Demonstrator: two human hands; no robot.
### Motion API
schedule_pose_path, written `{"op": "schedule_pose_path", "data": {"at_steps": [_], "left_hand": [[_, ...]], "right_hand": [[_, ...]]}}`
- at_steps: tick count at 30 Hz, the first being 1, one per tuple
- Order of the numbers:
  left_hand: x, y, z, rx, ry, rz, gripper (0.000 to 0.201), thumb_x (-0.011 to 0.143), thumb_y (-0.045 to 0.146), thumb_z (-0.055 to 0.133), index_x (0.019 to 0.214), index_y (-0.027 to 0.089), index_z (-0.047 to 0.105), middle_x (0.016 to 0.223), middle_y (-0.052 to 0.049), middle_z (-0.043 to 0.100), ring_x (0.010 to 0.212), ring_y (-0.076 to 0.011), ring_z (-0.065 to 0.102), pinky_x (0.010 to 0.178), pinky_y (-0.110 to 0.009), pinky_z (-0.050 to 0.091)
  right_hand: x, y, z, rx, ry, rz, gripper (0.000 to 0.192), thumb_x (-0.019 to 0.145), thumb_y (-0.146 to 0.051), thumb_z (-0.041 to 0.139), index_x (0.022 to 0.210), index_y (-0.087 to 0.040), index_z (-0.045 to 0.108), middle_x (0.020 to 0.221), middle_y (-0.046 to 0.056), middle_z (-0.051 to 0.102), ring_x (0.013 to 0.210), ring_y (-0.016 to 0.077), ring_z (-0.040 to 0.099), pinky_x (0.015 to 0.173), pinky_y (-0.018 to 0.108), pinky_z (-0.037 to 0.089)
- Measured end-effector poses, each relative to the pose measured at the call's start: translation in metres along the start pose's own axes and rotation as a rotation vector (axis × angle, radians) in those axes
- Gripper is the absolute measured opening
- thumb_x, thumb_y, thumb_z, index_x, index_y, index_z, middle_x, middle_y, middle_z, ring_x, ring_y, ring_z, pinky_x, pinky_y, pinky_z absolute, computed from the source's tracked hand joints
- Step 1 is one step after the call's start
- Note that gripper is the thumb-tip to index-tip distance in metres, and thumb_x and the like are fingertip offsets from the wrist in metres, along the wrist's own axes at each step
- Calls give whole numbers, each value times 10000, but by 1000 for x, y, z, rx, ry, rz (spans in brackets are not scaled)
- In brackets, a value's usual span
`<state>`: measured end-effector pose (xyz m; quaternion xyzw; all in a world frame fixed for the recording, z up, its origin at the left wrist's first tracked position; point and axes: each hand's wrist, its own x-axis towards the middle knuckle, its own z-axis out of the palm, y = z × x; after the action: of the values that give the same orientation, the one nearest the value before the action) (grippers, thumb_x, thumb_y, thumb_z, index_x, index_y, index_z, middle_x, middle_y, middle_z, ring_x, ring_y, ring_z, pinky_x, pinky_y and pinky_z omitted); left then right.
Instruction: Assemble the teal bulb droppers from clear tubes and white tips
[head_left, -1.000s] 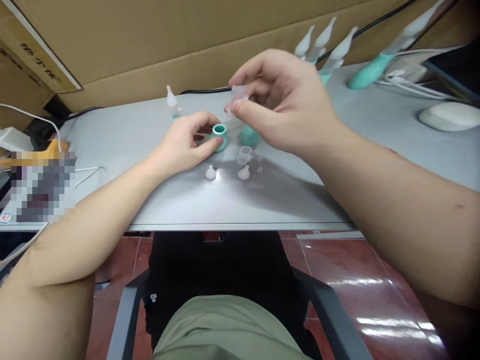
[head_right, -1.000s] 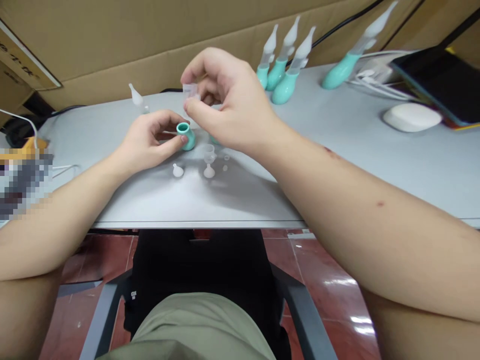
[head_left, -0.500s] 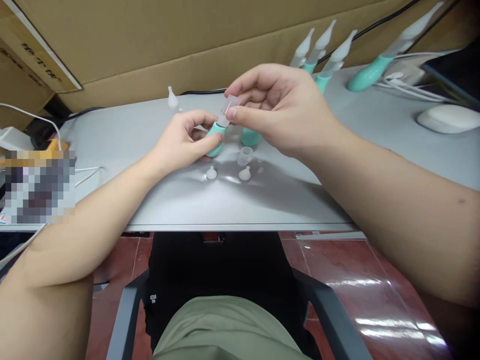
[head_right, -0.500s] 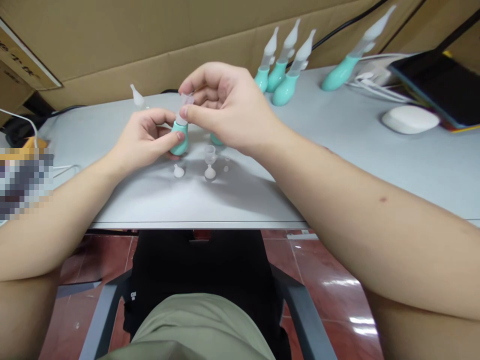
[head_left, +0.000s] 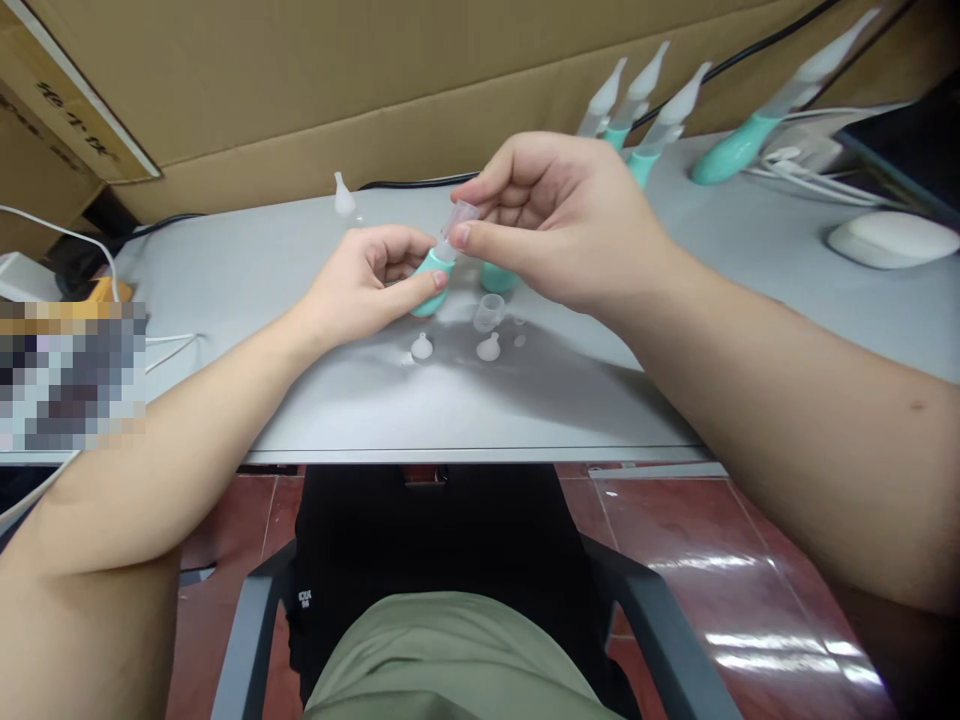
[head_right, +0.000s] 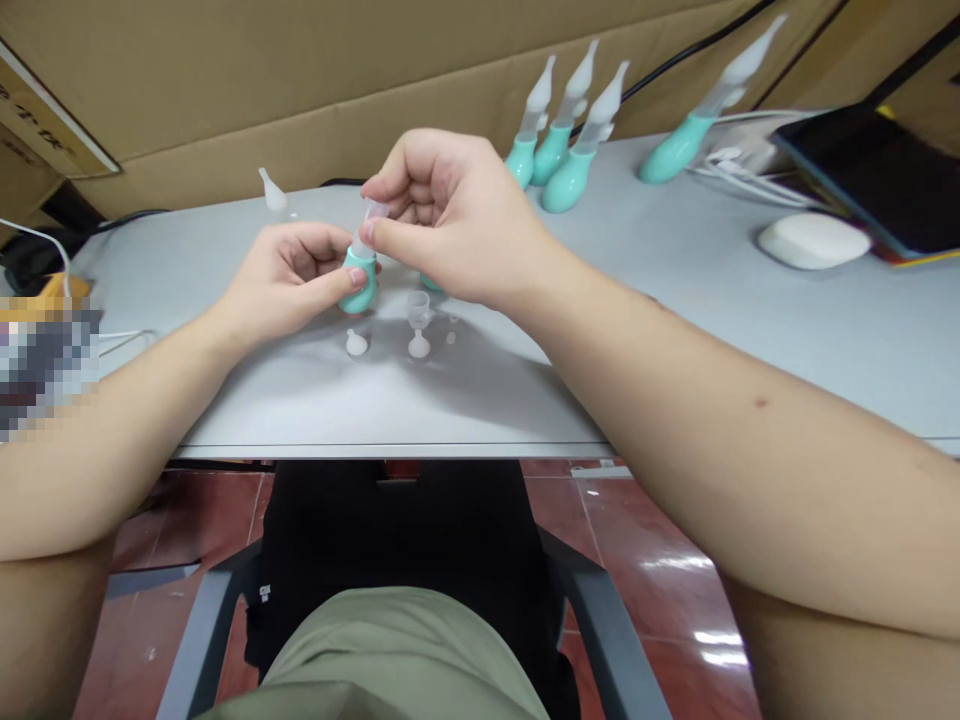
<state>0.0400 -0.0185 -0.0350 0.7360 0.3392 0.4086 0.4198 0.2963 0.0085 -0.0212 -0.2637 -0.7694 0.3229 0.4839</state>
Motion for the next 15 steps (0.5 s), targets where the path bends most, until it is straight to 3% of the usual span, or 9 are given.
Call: {"op": "schedule_pose_path", "data": {"at_steps": [7, 11, 15], "left_hand": [[0, -1, -2, 90, 22, 43, 738, 935, 943, 1056, 1069, 242, 871, 879, -49, 799, 733, -194, 716, 683, -400, 613], [-1, -2, -3, 116, 39, 49, 704, 978, 923, 1027, 1083, 241, 888, 896, -62, 804, 750, -192, 678, 677, -401, 536], [-1, -1, -2, 150, 41, 17, 754, 922, 970, 1044, 1033, 247, 856, 874, -63, 802, 755, -206, 682, 684, -428, 521]], "right_hand": [[0, 2, -1, -24, -10, -21, 436, 974, -612, 1070, 1011, -353, 721, 1080, 45, 905, 1073, 322, 893, 1015, 571, 844], [-2, -4, -1, -27, -14, -13, 399, 970, -538, 1066, 998, -348, 716, 1052, 50, 888, 1047, 323, 876, 996, 564, 839], [-3, -8, 1, -48, -4, -31, 336, 962, -457, 1024, 968, -348, 707, 1050, 53, 879, 1039, 336, 879, 1049, 610, 842]]}}
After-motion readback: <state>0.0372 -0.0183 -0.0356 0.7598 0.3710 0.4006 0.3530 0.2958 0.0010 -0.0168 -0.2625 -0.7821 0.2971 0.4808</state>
